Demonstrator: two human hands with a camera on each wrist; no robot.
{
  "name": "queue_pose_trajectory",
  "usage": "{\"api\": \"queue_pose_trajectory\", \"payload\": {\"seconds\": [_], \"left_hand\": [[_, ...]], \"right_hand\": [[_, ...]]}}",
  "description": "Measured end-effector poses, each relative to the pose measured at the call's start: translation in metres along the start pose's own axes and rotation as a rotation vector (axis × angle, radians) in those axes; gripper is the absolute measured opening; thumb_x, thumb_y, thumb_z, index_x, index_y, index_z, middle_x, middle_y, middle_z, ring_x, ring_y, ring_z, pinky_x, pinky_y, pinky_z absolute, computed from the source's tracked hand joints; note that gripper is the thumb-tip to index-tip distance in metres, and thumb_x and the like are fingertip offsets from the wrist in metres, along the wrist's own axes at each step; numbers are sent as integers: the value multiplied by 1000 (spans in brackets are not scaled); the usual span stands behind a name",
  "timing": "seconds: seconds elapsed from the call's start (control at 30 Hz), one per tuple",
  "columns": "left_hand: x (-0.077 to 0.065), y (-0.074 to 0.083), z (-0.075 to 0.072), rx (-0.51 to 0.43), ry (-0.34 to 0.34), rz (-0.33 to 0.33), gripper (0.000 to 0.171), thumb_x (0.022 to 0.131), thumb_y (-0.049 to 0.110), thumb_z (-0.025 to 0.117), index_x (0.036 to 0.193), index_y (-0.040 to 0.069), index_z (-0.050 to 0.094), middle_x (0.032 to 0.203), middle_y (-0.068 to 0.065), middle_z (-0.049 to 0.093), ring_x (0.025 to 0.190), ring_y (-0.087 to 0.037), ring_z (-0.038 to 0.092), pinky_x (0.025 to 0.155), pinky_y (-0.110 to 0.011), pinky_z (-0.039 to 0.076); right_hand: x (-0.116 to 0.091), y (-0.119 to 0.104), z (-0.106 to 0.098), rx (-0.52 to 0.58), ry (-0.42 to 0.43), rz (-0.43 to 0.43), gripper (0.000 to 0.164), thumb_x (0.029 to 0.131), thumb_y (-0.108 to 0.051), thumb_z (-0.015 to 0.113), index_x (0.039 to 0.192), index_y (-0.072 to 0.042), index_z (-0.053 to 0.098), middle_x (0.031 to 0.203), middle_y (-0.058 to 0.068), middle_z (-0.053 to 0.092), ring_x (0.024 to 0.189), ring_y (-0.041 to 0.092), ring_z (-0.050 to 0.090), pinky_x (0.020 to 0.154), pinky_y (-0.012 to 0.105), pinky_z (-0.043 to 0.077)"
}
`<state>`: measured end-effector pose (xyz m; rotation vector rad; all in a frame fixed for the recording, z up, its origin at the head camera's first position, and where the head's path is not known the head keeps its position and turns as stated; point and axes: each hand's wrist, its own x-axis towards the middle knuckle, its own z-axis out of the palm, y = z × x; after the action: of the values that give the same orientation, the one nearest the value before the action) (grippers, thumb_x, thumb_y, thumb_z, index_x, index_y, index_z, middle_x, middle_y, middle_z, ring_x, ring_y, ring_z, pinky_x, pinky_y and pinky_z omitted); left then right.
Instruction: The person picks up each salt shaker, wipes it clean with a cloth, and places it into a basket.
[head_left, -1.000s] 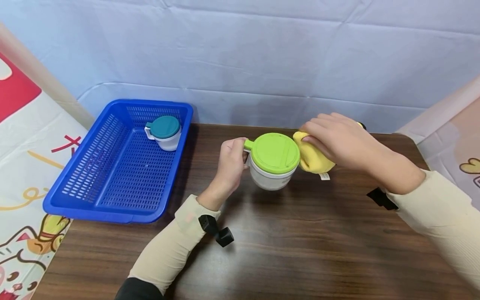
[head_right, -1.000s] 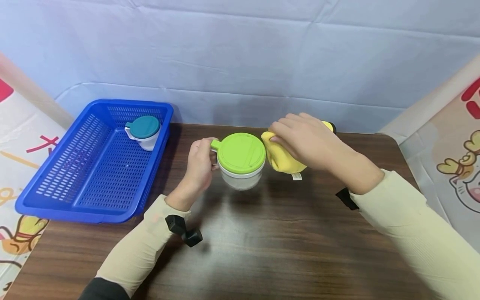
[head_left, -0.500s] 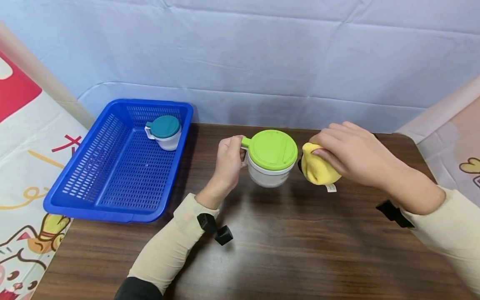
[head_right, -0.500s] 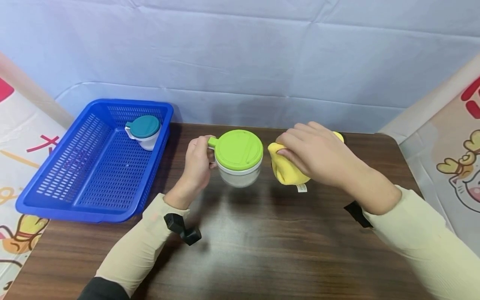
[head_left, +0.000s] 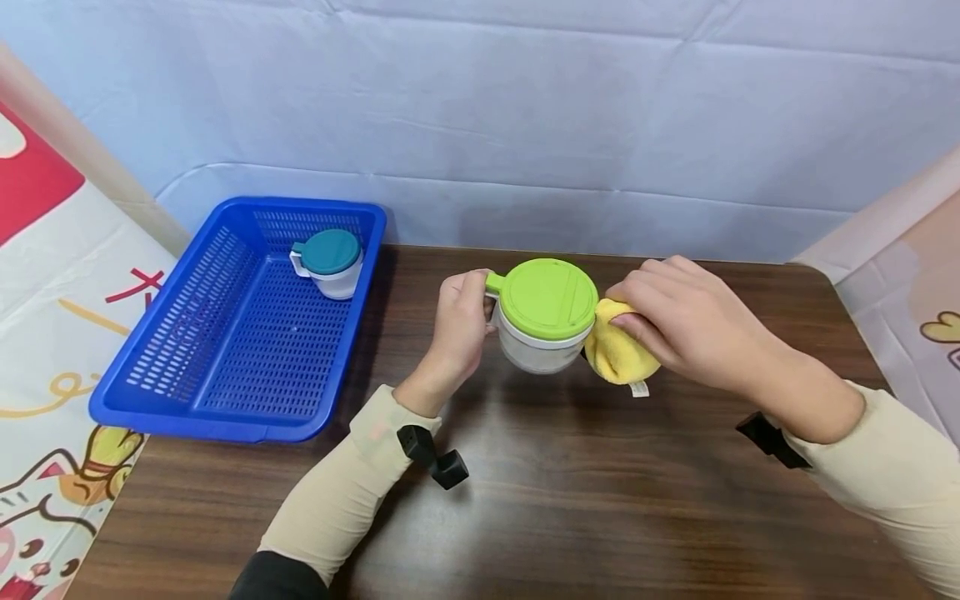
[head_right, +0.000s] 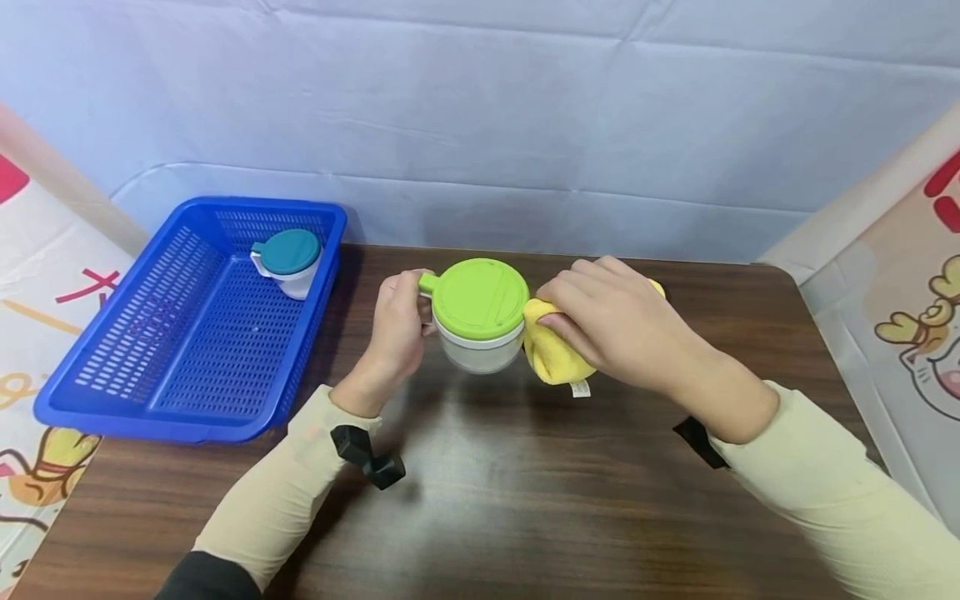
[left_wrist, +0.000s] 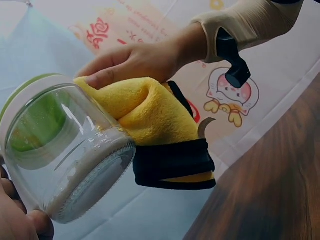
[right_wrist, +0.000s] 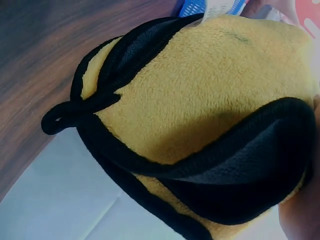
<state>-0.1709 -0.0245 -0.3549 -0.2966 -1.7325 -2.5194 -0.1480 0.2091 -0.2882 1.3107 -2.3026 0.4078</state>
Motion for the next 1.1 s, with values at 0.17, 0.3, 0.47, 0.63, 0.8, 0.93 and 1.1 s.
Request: {"api": "queue_pose_trajectory", "payload": {"seconds": [0.17,0.3,0.47,0.63,0.8,0.93,1.1], "left_hand": [[0,1,-1,13,-7,-21,35,87,12,34,52,13,37,45,7,25,41,-7,22,39,-19,19],[0,2,-1,25,-6,-36,35,87,13,34,51,13,35,45,8,24,42,-7,22,39,-19,21],[-1,4,-3,25,-7,-46,32,85,11,34,53,12,38,46,8,24,43,-6,23,39,-19,22],[-2,5,-4,27,-17,-37,31,84,10,34,53,12,38,46,7,24,43,-6,23,39,-18,22],[-1,5,-4,39,-25,-16,31,84,11,34,53,10,37,46,7,25,43,-6,23,39,-19,21],[-1,5,-4,53,-32,7,30,84,10,33,53,9,36,46,7,25,43,-7,22,39,-19,20],[0,4,-4,52,-30,0,30,83,9,33,53,10,35,46,7,24,42,-7,21,39,-19,19]], "right_hand": [[1,-1,4,-16,14,8,38,100,-35,37,92,-6,59,80,-1,54,74,17,49,71,31,35],[2,-1,6,-31,14,27,38,100,-36,36,93,-6,58,80,-2,53,75,17,47,68,31,34],[3,0,7,-32,11,30,37,100,-36,36,93,-7,58,80,-2,54,74,16,48,67,31,35],[3,0,8,-36,3,40,38,100,-37,35,93,-7,58,80,-2,54,75,16,48,67,31,35],[3,0,8,-49,-4,53,37,100,-36,34,94,-8,58,81,-3,54,75,16,48,67,31,34],[3,0,8,-56,-18,65,37,100,-35,33,94,-9,58,81,-3,54,76,16,48,67,31,34],[2,1,9,-57,-38,87,39,101,-38,30,94,-10,57,80,-4,53,75,15,48,67,30,32]]}}
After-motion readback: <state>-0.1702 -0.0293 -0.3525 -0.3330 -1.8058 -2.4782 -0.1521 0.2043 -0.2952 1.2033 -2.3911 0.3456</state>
